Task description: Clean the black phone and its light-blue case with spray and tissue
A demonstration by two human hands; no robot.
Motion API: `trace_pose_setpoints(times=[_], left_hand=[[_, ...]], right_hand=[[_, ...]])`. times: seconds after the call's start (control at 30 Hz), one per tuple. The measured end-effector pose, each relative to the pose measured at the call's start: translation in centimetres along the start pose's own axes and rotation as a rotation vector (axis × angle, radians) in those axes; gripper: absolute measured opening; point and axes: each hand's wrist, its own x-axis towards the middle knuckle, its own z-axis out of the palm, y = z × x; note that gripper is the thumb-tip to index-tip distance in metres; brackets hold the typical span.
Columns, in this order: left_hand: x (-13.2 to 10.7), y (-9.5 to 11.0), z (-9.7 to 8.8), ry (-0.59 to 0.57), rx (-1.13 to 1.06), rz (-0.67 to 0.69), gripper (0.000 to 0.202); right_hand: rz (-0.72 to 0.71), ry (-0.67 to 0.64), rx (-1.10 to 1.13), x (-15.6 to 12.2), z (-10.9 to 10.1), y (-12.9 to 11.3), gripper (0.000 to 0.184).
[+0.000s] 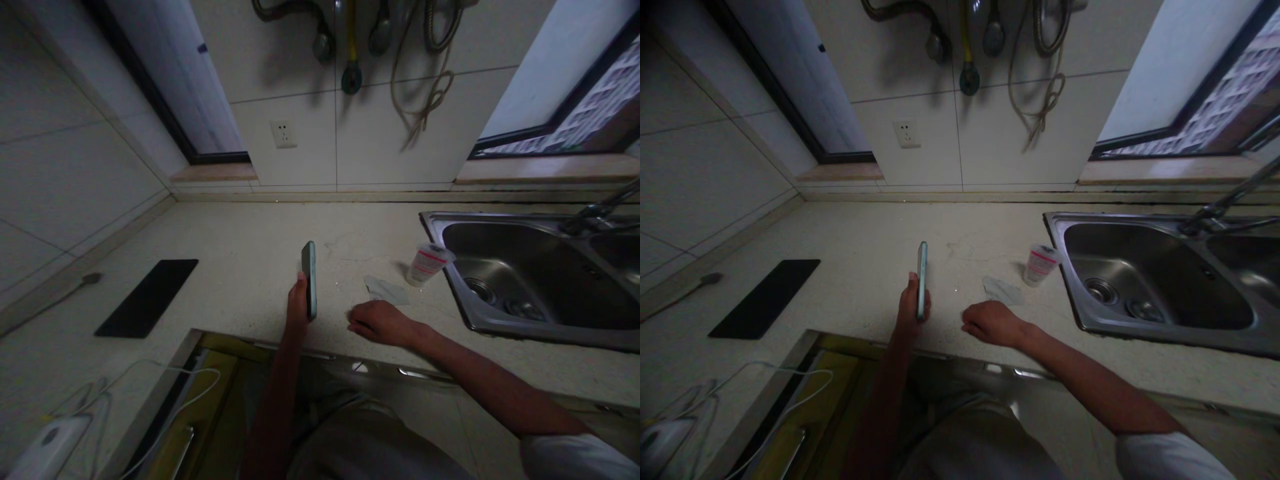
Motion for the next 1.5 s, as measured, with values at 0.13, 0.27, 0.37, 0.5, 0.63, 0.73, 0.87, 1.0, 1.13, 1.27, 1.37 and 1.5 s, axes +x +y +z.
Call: trace_pose_setpoints(times=[0.13, 0.27, 0.37, 0.5, 0.63, 0.73, 0.87, 1.0, 1.13, 1.27, 1.37, 1.5], left_hand=[[-0.6, -0.1, 0.6, 0.100, 0.314, 0.198, 0.061], [-1.3, -0.7, 1.4, 0.125, 0.490, 0.234, 0.049], [-1.7, -1.5, 2.1, 0.096, 0.498, 0.206, 0.045], [-1.9, -2.0, 2.3, 0.003, 0.400, 0.156, 0.043], [-1.7, -1.5, 2.0, -0.061, 0.411, 0.146, 0.040], [-1.9, -1.1, 2.1, -0.108, 0.389, 0.177, 0.039], [-2.0, -1.2, 2.9, -0.135, 0.359, 0.175, 0.058], [-1.5, -1.6, 3.2, -0.101, 0.389, 0.133, 0.056], [-0.9, -1.3, 3.1, -0.096, 0.506, 0.142, 0.046], [-0.8, -0.9, 3.3, -0.016, 0.698, 0.231, 0.050], [-0.6, -1.1, 3.5, -0.012, 0.737, 0.261, 0.054], [-0.5, -1.4, 3.6, -0.034, 0.652, 0.284, 0.061]], right_hand=[[0.066, 0.160, 0.278, -0.1, 0.0, 0.3, 0.033], [0.135, 0.300, 0.938, 0.3, -0.1, 0.4, 0.055], [0.151, 0.297, 1.221, 0.8, -0.1, 0.4, 0.053], [0.208, 0.315, 1.267, 1.1, 0.1, 0.3, 0.046], [0.240, 0.318, 1.290, 1.1, 0.1, 0.1, 0.045], [0.261, 0.346, 1.291, 1.1, -0.1, 0.1, 0.041], [0.260, 0.341, 1.267, 1.1, -0.3, 0.4, 0.042], [0.218, 0.307, 1.264, 0.9, -0.4, 0.7, 0.044], [0.158, 0.268, 1.322, 0.8, -0.1, 1.0, 0.041], [0.153, 0.282, 1.336, 0.9, 0.6, 1.8, 0.037], [0.167, 0.310, 1.322, 1.0, 1.0, 2.5, 0.036], [0.201, 0.303, 1.285, 1.0, 1.1, 2.8, 0.035]])
